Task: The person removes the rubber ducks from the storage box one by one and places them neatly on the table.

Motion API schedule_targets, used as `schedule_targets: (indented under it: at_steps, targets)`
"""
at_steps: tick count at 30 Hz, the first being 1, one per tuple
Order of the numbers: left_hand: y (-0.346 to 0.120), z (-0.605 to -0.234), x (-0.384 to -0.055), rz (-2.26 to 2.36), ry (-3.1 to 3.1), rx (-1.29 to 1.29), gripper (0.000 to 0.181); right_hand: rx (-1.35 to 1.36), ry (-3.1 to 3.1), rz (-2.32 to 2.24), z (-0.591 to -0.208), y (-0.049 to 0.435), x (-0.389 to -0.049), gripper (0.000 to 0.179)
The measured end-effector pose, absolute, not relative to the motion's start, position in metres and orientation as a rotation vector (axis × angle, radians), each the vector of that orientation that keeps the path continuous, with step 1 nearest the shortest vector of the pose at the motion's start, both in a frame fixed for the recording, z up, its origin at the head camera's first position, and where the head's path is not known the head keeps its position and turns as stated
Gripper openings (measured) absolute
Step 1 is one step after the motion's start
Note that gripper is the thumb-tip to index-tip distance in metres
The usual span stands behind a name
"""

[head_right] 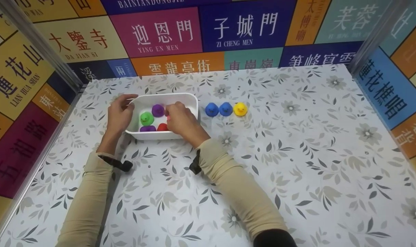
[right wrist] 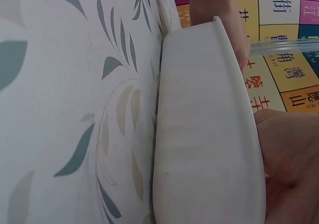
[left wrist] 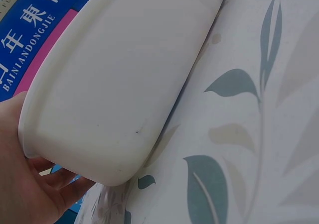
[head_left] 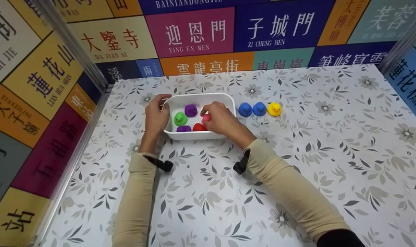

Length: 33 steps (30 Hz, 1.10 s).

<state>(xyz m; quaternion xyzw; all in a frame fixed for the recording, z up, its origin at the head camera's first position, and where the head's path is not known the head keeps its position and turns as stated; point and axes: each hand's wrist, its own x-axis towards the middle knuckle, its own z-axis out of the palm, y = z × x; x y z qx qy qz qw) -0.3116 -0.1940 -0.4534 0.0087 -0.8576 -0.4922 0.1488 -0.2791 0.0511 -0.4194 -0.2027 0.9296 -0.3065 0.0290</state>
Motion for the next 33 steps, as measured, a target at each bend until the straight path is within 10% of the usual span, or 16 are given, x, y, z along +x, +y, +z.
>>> schedule_targets:
  at_steps: [33]
  targets:
    - [-0.195, -0.454, -0.310, -1.411, -2.455, 0.010, 0.034, -0.902, 2.763, -1.657, -0.429, 0.108, -0.261, 0.031]
